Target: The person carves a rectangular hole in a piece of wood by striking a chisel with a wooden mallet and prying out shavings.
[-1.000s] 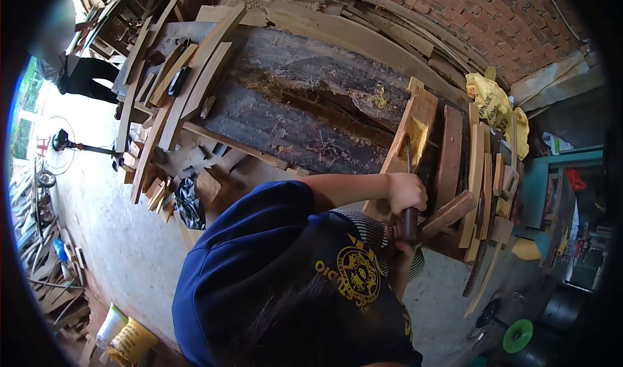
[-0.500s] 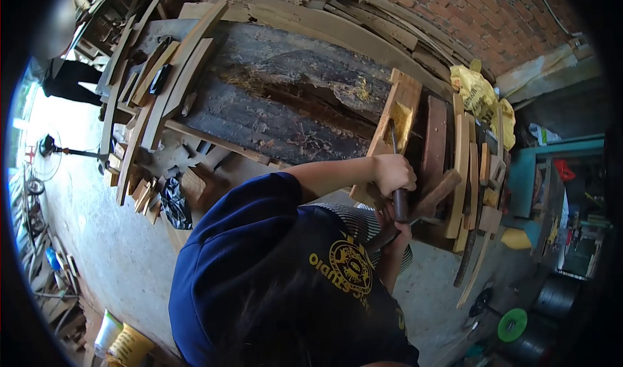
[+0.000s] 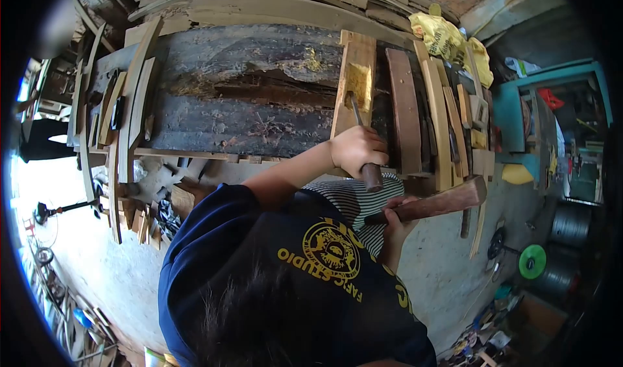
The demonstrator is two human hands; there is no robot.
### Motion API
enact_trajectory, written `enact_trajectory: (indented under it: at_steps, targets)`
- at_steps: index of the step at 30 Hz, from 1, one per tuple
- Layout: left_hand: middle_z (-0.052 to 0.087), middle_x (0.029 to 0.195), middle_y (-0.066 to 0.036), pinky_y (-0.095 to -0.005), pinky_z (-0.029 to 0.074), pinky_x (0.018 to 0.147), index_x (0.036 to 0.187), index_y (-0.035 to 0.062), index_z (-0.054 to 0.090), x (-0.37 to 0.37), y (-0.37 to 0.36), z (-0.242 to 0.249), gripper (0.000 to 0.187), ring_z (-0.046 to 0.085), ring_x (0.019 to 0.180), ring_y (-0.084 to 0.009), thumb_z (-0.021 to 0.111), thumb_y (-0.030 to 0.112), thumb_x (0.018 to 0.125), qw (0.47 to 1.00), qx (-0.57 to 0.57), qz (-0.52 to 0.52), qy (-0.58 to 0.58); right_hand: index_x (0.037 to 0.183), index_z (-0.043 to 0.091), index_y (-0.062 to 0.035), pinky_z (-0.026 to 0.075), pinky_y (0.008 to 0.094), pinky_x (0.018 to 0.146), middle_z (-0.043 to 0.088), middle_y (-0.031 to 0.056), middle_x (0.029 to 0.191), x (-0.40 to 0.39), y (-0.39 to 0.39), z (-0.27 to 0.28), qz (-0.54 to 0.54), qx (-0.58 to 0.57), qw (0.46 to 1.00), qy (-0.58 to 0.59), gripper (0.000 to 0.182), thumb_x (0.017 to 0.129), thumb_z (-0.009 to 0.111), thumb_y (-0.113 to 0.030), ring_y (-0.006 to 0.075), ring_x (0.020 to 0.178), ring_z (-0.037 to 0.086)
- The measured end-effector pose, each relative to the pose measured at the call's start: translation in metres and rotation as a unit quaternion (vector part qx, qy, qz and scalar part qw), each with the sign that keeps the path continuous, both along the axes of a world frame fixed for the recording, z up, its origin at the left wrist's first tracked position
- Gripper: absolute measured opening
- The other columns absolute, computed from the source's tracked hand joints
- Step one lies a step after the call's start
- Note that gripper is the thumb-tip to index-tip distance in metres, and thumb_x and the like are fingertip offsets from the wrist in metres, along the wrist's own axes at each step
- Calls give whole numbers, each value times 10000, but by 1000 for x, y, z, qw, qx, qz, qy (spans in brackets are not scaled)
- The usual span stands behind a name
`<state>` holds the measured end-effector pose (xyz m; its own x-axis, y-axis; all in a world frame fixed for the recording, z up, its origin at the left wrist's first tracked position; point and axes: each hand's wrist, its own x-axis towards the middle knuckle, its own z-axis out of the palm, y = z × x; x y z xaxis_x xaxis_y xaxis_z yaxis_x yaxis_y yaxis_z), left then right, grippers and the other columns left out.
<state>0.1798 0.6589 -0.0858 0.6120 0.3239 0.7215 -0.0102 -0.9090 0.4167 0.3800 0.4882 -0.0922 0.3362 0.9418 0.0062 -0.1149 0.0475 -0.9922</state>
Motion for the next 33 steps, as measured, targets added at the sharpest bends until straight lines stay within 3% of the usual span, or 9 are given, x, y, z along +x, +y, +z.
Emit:
enact_trajectory:
  at_steps: [6,11,12,13,14,19,25,29,33]
  targets:
    - [550,678,-58,-400,463,549,795,99,576,2,4,-2,338,588,615,-293,729,263,542,995,39,-41,-79,1026,472,-57,457,250,769,603,64,855,-10,-31,-2,27,31,959,-281,456,661,741,-12,133,753,572]
    - [563,681,-74,-392,468,546,773,67,575,-5,7,1,234,584,599,-298,725,184,636,995,35,-59,-78,849,560,-63,470,244,728,561,4,771,-36,-39,12,31,90,992,-81,254,669,737,-33,122,738,582]
    - [565,683,-75,-392,468,546,768,65,574,-6,7,2,235,584,603,-299,718,191,632,994,35,-75,-68,860,560,-60,478,252,706,573,15,767,-29,-38,16,121,18,923,-366,280,659,755,-64,135,728,594]
    - [566,685,-77,-392,467,547,763,62,572,-6,8,1,236,585,606,-301,710,197,628,993,35,-92,-58,872,559,-58,486,260,683,584,26,763,-26,-37,17,199,-58,762,-613,311,648,772,-96,147,717,606]
    - [566,685,-77,-392,467,547,763,62,572,-5,9,-3,236,585,606,-301,710,197,628,993,33,-97,-59,877,563,-42,488,275,609,609,52,753,-29,-35,-32,9,83,923,-374,375,625,805,-180,166,650,613]
    - [562,689,-82,-395,460,548,745,59,571,-6,10,-4,221,576,602,-303,684,201,617,994,45,-91,-45,874,551,-38,474,278,545,582,59,699,-30,-35,-43,17,79,953,-293,406,601,809,-193,171,549,557]
    - [547,678,-75,-400,442,541,757,78,576,-2,10,-16,268,568,612,-308,702,226,572,994,53,-78,-56,854,555,-53,471,302,536,550,64,668,-35,-27,-25,25,60,917,-393,372,595,793,-174,206,541,557]
    - [545,675,-78,-405,442,547,749,76,572,-3,7,-11,254,566,611,-306,708,204,576,995,39,-70,-62,852,565,-29,495,345,580,569,117,686,-28,-34,-43,31,143,953,-266,361,573,770,-130,283,634,617]
    - [542,672,-74,-405,441,545,748,78,570,-1,7,-13,243,564,607,-300,715,194,591,994,57,-63,-63,836,545,-33,474,344,560,539,107,684,-35,-35,-30,25,18,917,-397,366,565,770,-134,299,588,560]
